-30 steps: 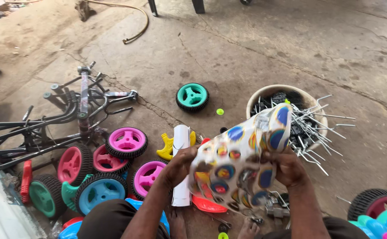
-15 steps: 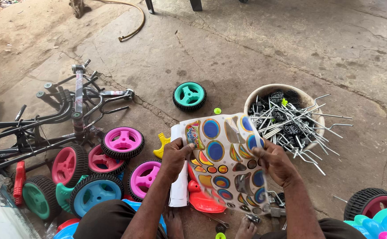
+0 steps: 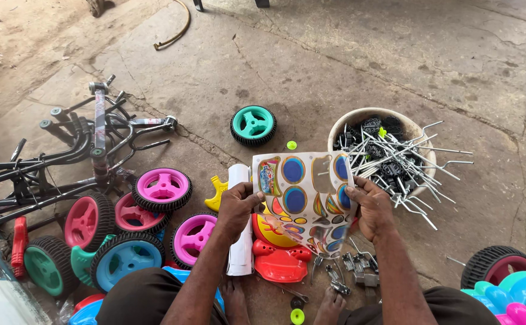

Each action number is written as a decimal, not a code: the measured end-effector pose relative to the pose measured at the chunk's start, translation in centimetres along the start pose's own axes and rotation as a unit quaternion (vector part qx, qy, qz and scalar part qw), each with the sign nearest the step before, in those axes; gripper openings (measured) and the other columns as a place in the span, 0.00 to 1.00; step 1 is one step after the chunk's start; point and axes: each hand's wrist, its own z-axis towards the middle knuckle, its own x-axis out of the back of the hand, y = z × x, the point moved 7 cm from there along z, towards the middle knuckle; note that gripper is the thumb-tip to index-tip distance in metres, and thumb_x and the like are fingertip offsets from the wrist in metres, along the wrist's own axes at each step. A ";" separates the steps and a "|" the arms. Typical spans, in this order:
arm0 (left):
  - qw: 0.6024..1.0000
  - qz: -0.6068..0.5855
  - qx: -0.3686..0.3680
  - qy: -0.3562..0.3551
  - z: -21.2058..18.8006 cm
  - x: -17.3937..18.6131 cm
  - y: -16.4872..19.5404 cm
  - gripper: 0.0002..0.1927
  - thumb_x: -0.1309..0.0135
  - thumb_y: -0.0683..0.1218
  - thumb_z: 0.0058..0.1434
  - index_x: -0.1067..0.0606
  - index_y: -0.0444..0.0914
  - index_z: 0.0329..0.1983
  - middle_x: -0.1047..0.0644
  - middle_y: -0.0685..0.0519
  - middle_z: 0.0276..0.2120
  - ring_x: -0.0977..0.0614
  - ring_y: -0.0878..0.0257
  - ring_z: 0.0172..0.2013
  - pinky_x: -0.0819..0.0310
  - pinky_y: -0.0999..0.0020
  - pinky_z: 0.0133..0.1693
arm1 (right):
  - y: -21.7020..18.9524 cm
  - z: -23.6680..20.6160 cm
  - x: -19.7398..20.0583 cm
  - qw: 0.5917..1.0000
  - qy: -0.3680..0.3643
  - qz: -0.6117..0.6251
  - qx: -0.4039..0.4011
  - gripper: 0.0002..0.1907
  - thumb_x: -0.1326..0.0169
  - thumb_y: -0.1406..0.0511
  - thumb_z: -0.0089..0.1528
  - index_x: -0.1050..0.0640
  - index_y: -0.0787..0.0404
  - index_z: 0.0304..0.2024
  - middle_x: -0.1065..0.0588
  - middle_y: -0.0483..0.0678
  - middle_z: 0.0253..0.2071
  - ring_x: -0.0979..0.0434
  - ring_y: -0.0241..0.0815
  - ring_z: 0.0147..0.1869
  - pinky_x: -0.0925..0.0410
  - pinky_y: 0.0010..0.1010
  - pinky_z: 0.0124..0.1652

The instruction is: The person assembles a pink cat-shaped toy by attaching a face piece and applying a sticker. Then, the person assembles a red cat-shaped toy by attaching a yellow face piece and applying a sticker. The person handles plastic toy parts and stickers by hand.

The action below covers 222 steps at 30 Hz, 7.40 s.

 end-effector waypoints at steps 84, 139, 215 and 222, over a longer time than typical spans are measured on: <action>0.733 0.547 -0.340 0.219 -1.1 5.7 7.6 0.06 0.50 0.42 0.59 0.28 0.35 0.28 0.25 0.41 0.30 0.23 0.44 0.31 0.30 0.51 0.35 | -0.5 -1.4 -3.7 0.945 -0.034 -0.220 0.242 0.09 0.52 0.66 0.70 0.24 0.67 0.46 0.26 0.44 0.27 0.32 0.30 0.27 0.36 0.22 0.28; 0.811 -0.575 -0.104 -0.017 -6.2 -3.1 0.5 0.26 0.49 0.39 0.63 0.31 0.33 0.66 0.24 0.45 0.60 0.24 0.47 0.61 0.35 0.47 0.66 | -1.1 -11.3 -7.2 0.994 -0.065 -0.069 0.059 0.18 0.43 0.76 0.57 0.22 0.70 0.51 0.18 0.52 0.41 0.16 0.39 0.40 0.21 0.29 0.42; 0.840 -0.525 -0.136 -0.030 -6.1 -6.5 -0.2 0.25 0.52 0.49 0.71 0.36 0.35 0.69 0.26 0.45 0.61 0.25 0.50 0.62 0.31 0.49 0.63 | 1.9 -10.9 -9.5 0.960 0.064 -0.222 0.158 0.32 0.35 0.72 0.55 0.29 0.70 0.61 0.21 0.50 0.33 0.22 0.33 0.34 0.29 0.22 0.33; 0.829 -0.539 -0.147 -0.029 -5.7 -5.9 -0.2 0.25 0.52 0.49 0.71 0.35 0.36 0.69 0.26 0.47 0.62 0.25 0.50 0.62 0.33 0.48 0.64 | 1.6 -10.7 -8.8 0.953 0.086 -0.271 0.099 0.36 0.30 0.65 0.52 0.29 0.65 0.60 0.26 0.44 0.28 0.27 0.31 0.28 0.32 0.23 0.27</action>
